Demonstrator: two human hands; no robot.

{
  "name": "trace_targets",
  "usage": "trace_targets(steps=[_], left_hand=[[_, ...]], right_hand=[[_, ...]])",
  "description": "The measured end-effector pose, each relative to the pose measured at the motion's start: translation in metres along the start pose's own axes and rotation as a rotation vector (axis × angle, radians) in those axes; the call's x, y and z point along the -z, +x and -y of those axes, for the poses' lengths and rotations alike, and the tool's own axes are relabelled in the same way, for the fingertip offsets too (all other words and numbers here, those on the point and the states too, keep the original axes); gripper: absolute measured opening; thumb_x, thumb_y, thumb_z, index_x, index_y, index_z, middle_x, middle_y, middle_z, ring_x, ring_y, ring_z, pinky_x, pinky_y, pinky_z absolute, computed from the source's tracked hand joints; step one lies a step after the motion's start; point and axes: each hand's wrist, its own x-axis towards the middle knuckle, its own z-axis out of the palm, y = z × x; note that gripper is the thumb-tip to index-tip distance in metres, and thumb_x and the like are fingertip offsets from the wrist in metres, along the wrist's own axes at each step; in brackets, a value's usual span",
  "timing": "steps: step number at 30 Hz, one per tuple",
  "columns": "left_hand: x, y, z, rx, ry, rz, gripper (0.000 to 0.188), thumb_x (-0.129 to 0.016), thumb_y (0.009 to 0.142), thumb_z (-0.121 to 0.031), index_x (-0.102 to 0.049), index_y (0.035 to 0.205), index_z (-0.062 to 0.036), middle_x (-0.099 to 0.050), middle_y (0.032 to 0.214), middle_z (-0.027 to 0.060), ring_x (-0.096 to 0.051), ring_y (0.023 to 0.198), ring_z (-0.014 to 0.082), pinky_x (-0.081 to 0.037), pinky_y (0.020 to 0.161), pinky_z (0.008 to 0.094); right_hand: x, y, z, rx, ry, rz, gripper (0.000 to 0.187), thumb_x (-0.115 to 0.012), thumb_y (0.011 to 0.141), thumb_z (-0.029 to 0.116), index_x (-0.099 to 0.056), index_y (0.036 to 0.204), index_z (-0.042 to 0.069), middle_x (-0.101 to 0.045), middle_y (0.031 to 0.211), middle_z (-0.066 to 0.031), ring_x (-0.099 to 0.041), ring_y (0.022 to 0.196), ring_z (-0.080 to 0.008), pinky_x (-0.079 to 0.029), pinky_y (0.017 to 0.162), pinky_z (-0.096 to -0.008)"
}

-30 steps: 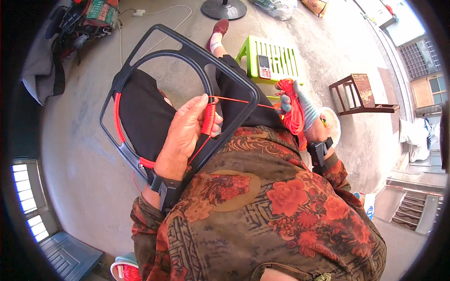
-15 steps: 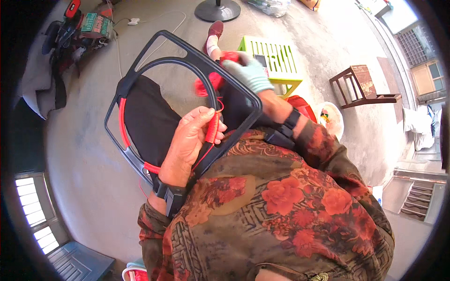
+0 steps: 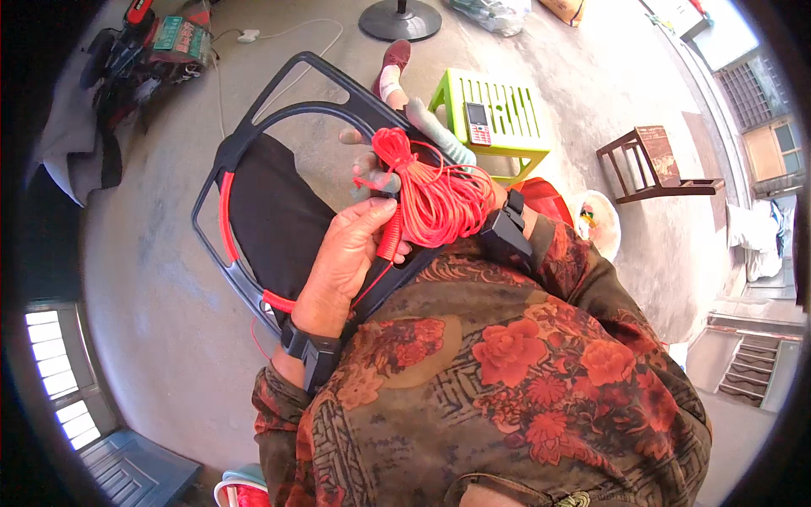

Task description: The person is seen wrapping a bundle of red plastic cord or wire around a black plastic frame.

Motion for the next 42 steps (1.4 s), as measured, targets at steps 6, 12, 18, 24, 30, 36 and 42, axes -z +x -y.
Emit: trace_targets(steps=[6,12,18,24,30,36,42], left_hand=[[0.005,0.003,0.002,-0.004,0.037,-0.014,0.018,-0.055,0.09,-0.019,-0.059,0.088,-0.0019,-0.061,0.068,0.0073,-0.057,0.054,0.0155,-0.047,0.049,0.0267],[0.006,0.008,0.005,-0.039,0.063,0.012,0.018,-0.053,0.092,-0.02,-0.058,0.091,-0.0026,-0.062,0.074,0.0054,-0.057,0.056,0.014,-0.046,0.047,0.0257],[0.001,0.007,0.003,-0.037,0.057,-0.055,0.015,-0.055,0.09,-0.018,-0.058,0.086,-0.0039,-0.061,0.07,0.0058,-0.056,0.052,0.0146,-0.046,0.047,0.0265],[0.004,0.008,0.004,-0.008,0.084,-0.069,0.015,-0.055,0.091,-0.019,-0.055,0.082,-0.0061,-0.061,0.07,0.0057,-0.057,0.054,0.0144,-0.046,0.047,0.0261],[0.0,0.006,0.0,-0.043,0.053,-0.014,0.017,-0.054,0.091,-0.019,-0.055,0.082,-0.0058,-0.061,0.069,0.005,-0.057,0.055,0.0141,-0.046,0.048,0.0253],[0.001,0.007,0.001,-0.043,0.059,0.002,0.017,-0.054,0.091,-0.019,-0.056,0.082,-0.0056,-0.061,0.069,0.0051,-0.057,0.055,0.014,-0.046,0.048,0.0252],[0.0,0.006,0.0,-0.062,0.044,0.017,0.017,-0.054,0.091,-0.019,-0.057,0.083,-0.0052,-0.062,0.071,0.0049,-0.057,0.055,0.0131,-0.046,0.048,0.0252]], right_hand=[[0.013,-0.007,0.035,-0.174,-0.602,0.05,0.048,-0.066,0.079,0.01,-0.047,0.122,0.002,-0.064,0.099,-0.0115,-0.064,0.084,-0.0185,-0.052,0.078,-0.0294],[0.008,-0.025,0.039,0.016,-1.281,-0.115,0.039,-0.072,0.076,0.021,-0.058,0.106,0.0,-0.062,0.092,-0.0049,-0.055,0.085,-0.0114,-0.045,0.077,-0.0265],[0.007,-0.027,0.039,0.052,-1.43,-0.131,0.05,-0.076,0.07,0.029,-0.058,0.106,-0.001,-0.063,0.091,-0.0072,-0.056,0.084,-0.0144,-0.045,0.077,-0.0281],[0.004,-0.025,0.039,0.028,-1.726,-0.226,0.047,-0.071,0.073,0.027,-0.057,0.108,-0.001,-0.064,0.093,-0.0086,-0.058,0.083,-0.0179,-0.046,0.077,-0.0308],[0.019,-0.027,0.019,0.128,-0.612,-0.146,0.048,-0.063,0.084,0.025,-0.045,0.124,0.005,-0.061,0.1,-0.0058,-0.058,0.08,-0.0123,-0.048,0.072,-0.0272],[0.054,-0.017,0.017,0.034,-0.209,-0.154,0.034,-0.06,0.088,0.024,-0.052,0.116,0.006,-0.062,0.092,-0.0058,-0.061,0.078,-0.0134,-0.051,0.072,-0.027],[0.057,-0.031,0.015,0.063,-0.744,-0.103,0.043,-0.064,0.086,0.022,-0.049,0.122,0.004,-0.057,0.107,-0.0004,-0.053,0.094,-0.0082,-0.045,0.083,-0.0224]])
